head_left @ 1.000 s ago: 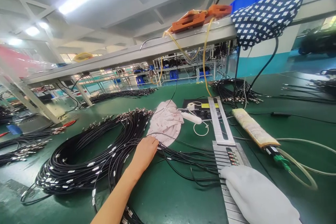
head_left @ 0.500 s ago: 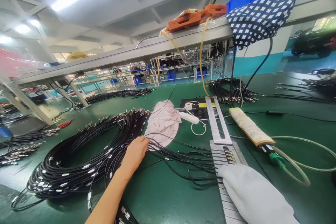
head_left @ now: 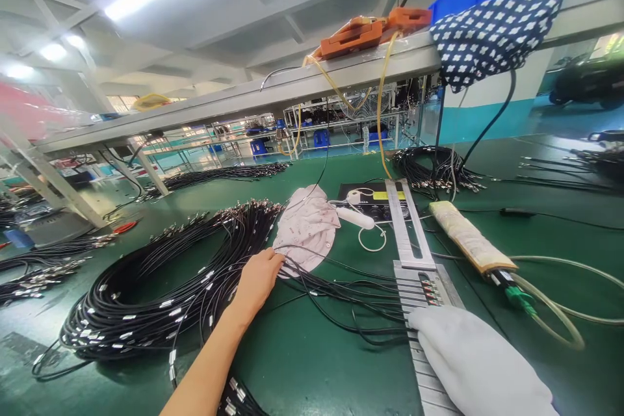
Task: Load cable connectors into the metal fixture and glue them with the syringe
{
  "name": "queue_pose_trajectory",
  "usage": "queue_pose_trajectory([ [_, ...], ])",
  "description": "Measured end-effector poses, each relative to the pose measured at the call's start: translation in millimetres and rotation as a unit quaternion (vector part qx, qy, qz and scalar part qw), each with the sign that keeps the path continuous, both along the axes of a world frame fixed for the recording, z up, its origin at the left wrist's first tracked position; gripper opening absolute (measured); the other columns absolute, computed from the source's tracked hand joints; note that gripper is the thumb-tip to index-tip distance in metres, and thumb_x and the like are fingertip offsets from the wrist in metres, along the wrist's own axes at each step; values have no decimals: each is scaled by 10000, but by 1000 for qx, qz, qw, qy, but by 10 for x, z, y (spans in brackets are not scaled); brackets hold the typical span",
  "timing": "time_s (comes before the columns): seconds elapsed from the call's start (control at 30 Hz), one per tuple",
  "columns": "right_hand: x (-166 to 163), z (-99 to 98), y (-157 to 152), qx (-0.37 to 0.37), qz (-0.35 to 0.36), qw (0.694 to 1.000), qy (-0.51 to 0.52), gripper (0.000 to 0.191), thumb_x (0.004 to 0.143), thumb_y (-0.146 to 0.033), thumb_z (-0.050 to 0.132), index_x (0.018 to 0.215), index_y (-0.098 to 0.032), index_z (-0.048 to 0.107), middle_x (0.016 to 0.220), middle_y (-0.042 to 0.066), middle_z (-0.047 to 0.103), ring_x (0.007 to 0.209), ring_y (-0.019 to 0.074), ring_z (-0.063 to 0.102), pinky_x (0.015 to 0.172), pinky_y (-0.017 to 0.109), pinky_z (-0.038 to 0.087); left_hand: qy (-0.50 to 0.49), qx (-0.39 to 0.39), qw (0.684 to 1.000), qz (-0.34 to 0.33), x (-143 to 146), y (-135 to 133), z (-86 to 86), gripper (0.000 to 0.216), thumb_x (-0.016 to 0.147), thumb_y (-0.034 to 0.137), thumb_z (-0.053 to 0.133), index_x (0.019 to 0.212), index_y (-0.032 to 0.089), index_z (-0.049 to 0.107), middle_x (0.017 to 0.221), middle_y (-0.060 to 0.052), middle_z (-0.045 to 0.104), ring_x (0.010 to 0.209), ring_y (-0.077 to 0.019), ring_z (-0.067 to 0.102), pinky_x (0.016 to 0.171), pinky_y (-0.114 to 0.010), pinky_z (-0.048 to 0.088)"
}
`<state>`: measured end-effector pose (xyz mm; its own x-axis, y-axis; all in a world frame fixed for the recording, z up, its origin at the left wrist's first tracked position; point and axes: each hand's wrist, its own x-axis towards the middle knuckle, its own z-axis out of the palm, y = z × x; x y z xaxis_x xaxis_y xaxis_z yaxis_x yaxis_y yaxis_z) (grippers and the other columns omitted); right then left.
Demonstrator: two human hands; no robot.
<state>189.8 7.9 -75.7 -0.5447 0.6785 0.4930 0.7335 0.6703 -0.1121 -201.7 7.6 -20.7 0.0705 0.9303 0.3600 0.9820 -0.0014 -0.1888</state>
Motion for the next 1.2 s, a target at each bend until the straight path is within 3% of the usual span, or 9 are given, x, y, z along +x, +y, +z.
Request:
queue_pose_trajectory([
  [0.27, -14, 6, -19, -5, 0, 1000, -6, 354, 891, -117, 415, 985, -278, 716, 946, 25, 743, 873, 199, 702, 781, 292, 546, -2, 73, 996, 59, -177, -96, 144, 240, 958, 168, 429, 990, 199, 665, 1053, -99, 612, 886, -252, 596, 783, -339, 484],
  [0.37, -23, -41, -13, -6, -10, 1000, -6, 355, 866, -75, 409, 892, -266, 708, 846, 17, 733, 771, 186, 697, 720, 279, 544, 3, 78, 994, 72, -267, -105, 133, 257, 954, 185, 410, 1014, 190, 660, 1077, -117, 609, 894, -273, 597, 798, -374, 497],
  [0.53, -25, -173, 13, 10, -26, 1000, -1, 368, 850, -65, 402, 937, -240, 714, 920, 45, 745, 836, 211, 705, 830, 326, 548, 7, 67, 995, 80, -329, -105, 84, 251, 929, 185, 421, 965, 204, 669, 1047, -109, 610, 883, -280, 589, 790, -390, 505],
  [0.67, -20, -204, 18, 17, -29, 999, 1, 366, 855, -74, 409, 962, -238, 718, 931, 48, 748, 835, 207, 706, 830, 319, 548, -9, 69, 994, 81, -313, -100, 50, 257, 904, 144, 424, 978, 199, 665, 1102, -135, 596, 962, -313, 563, 822, -427, 496],
  [0.8, -25, -146, 4, 14, -28, 1000, 0, 371, 866, -72, 408, 963, -256, 716, 929, 30, 746, 828, 193, 703, 798, 296, 549, -52, 44, 997, 38, -232, -102, 43, 221, 934, 163, 441, 1008, 189, 647, 1130, -125, 596, 1023, -290, 558, 898, -418, 476],
  [0.9, -31, -99, -4, 11, -19, 1000, -3, 335, 859, -94, 429, 921, -258, 716, 890, 28, 742, 810, 197, 701, 793, 300, 548, -86, -24, 996, -25, -129, -119, 33, 165, 940, 211, 513, 878, 207, 666, 991, -67, 642, 955, -241, 590, 865, -346, 491],
  [1.0, -27, -63, -9, 7, -15, 1000, -5, 336, 867, -101, 422, 912, -257, 716, 859, 29, 738, 782, 194, 698, 774, 297, 546, -106, -83, 988, -78, -12, -143, 6, 103, 906, 208, 594, 908, 231, 695, 977, -39, 657, 966, -223, 599, 863, -313, 491],
  [1.2, -13, -29, -11, 1, -5, 1000, -3, 316, 887, -143, 444, 986, -263, 720, 948, 35, 746, 855, 203, 699, 800, 305, 540, -88, -101, 988, -76, 124, -163, 59, 143, 919, 154, 578, 858, 210, 694, 935, -46, 647, 912, -223, 585, 816, -324, 465],
])
